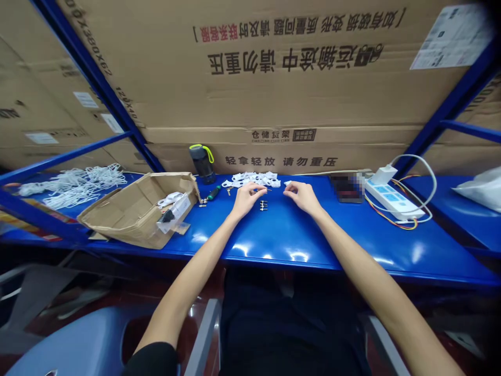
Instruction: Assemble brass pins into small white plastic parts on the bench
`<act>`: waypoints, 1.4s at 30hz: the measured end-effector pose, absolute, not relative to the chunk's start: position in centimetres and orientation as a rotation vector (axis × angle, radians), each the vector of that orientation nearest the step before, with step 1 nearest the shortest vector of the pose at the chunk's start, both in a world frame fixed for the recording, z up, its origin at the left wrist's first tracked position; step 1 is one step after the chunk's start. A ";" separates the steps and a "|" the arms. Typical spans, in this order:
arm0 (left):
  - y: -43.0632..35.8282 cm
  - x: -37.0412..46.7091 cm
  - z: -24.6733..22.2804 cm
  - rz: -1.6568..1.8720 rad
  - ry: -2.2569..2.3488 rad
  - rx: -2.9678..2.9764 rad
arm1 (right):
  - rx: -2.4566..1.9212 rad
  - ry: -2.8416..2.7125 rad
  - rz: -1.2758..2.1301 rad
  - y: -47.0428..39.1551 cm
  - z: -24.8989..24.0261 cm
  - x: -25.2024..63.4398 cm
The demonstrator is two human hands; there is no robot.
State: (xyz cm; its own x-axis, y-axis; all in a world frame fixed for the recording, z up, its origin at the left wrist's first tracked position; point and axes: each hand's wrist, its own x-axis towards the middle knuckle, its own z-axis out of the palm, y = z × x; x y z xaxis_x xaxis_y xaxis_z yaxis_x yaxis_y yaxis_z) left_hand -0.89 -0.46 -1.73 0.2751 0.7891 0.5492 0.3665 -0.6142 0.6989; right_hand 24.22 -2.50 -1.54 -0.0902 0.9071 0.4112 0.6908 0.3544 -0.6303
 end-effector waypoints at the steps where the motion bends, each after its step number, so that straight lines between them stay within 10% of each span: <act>1: -0.4 -0.9 -1.7 1.300 1.042 2.106 | -1.377 -1.829 0.378 -2.6 -1.4 24.1; 42: -0.3 -0.9 -2.0 1.295 1.014 2.151 | -1.203 -1.549 0.613 -3.3 -0.8 23.3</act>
State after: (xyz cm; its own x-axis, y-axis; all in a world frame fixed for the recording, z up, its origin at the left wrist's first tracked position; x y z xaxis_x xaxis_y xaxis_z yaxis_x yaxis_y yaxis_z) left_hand -0.87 -0.34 -1.95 0.2961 0.7684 0.5673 0.3659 -0.6399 0.6757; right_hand 23.26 -3.26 -0.84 0.0372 0.9106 0.4115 0.3825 0.3675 -0.8477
